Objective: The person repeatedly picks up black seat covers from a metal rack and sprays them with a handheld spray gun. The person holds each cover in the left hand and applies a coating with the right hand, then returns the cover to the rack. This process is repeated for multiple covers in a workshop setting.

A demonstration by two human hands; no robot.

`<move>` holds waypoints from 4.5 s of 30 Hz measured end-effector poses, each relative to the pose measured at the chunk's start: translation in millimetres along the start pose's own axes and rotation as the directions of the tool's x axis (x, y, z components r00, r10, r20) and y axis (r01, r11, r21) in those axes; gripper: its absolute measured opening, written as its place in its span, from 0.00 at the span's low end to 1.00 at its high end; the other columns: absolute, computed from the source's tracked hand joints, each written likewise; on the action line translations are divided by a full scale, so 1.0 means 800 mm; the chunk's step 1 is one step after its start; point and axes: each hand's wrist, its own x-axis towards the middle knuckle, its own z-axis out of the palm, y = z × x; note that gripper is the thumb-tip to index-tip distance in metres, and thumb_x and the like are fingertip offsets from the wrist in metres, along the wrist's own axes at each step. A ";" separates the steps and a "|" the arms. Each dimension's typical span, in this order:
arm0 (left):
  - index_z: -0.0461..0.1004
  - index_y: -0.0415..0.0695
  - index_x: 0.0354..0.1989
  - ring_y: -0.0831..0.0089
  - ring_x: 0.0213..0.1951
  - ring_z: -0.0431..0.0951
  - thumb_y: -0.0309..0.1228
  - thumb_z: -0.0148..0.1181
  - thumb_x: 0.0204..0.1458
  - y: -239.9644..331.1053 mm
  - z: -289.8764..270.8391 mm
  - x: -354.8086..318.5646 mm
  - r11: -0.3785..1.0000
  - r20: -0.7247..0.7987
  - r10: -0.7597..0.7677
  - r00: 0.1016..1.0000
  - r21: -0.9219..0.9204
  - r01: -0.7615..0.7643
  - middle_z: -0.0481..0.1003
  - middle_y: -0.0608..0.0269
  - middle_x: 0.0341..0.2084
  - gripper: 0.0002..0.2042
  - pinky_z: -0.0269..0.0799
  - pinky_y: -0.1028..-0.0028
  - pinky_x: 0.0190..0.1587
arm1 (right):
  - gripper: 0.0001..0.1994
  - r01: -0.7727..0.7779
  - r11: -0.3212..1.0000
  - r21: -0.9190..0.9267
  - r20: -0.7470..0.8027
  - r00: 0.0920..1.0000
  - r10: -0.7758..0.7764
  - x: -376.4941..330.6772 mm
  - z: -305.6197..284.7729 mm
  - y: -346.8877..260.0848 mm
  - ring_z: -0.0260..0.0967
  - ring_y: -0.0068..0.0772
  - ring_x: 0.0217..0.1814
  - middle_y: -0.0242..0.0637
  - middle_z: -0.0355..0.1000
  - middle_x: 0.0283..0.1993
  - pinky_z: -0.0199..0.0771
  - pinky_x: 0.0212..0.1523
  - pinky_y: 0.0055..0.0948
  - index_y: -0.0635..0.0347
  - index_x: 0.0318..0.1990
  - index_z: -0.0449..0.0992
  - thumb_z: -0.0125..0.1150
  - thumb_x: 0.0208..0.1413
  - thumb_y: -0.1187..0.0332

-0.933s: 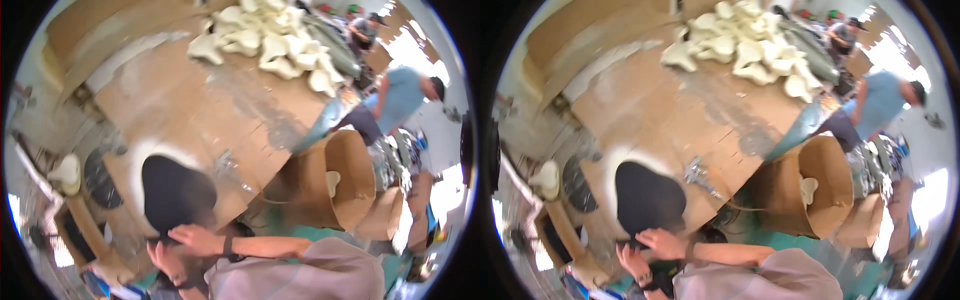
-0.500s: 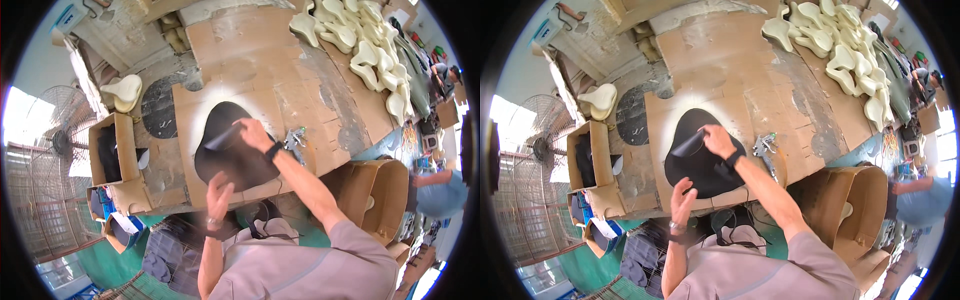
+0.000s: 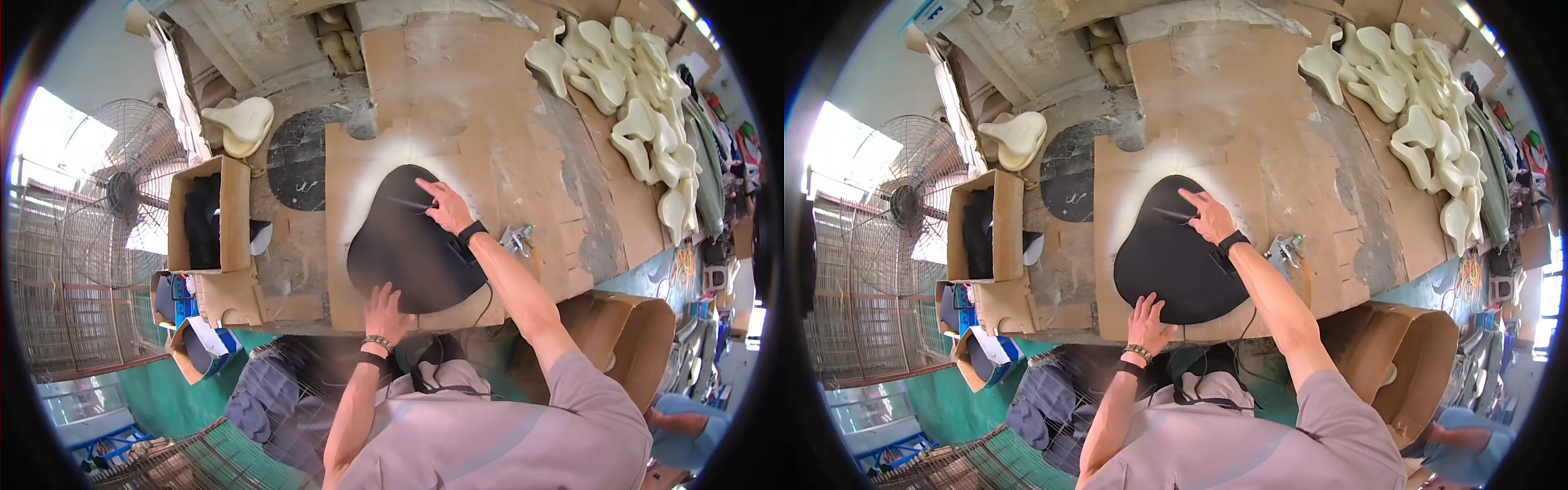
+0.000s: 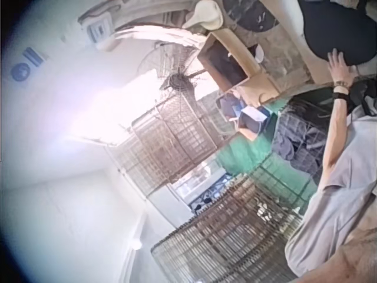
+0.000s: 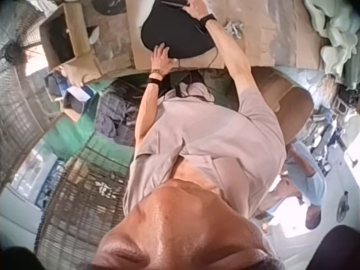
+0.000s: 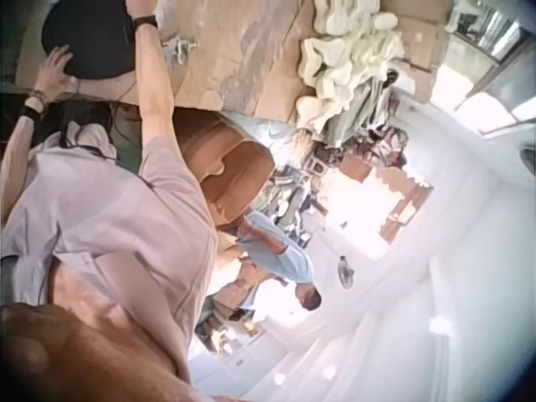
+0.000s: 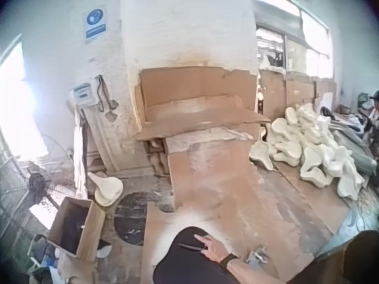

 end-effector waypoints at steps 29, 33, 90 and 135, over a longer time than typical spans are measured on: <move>0.72 0.43 0.54 0.52 0.71 0.54 0.34 0.71 0.42 -0.003 -0.014 0.021 0.998 -0.014 -0.047 0.999 -0.048 0.047 0.59 0.58 0.68 0.28 0.55 0.49 0.67 | 0.19 -0.483 0.806 -0.344 -0.430 0.844 0.322 -0.149 -0.085 0.043 0.67 0.54 0.58 0.51 0.73 0.52 0.69 0.57 0.47 0.63 0.53 0.74 0.61 0.54 0.67; 0.75 0.43 0.50 0.52 0.70 0.55 0.35 0.72 0.40 -0.006 0.001 0.022 0.992 -0.070 -0.047 0.996 -0.119 0.039 0.62 0.57 0.67 0.25 0.56 0.53 0.68 | 0.23 -0.601 0.674 -0.430 -0.266 0.797 0.542 -0.261 -0.097 0.047 0.65 0.55 0.60 0.51 0.71 0.54 0.65 0.61 0.48 0.61 0.53 0.74 0.64 0.47 0.69; 0.83 0.52 0.39 0.54 0.48 0.80 0.39 0.60 0.44 -0.256 0.334 -0.521 -0.261 0.391 -0.903 0.180 -0.830 0.493 0.82 0.54 0.40 0.14 0.75 0.61 0.52 | 0.18 -0.077 0.997 -0.008 0.581 0.811 0.067 -0.447 0.019 -0.527 0.66 0.21 0.28 0.40 0.71 0.45 0.62 0.19 0.19 0.68 0.46 0.71 0.49 0.44 0.80; 0.77 0.47 0.37 0.53 0.64 0.64 0.24 0.63 0.42 -0.006 0.055 -0.023 0.998 -0.207 0.041 0.978 -0.039 -0.050 0.69 0.60 0.60 0.12 0.65 0.52 0.60 | 0.28 -0.197 0.974 0.112 -0.196 0.957 0.216 -0.491 -0.280 -0.360 0.72 0.39 0.32 0.45 0.75 0.37 0.73 0.36 0.30 0.63 0.62 0.71 0.67 0.51 0.78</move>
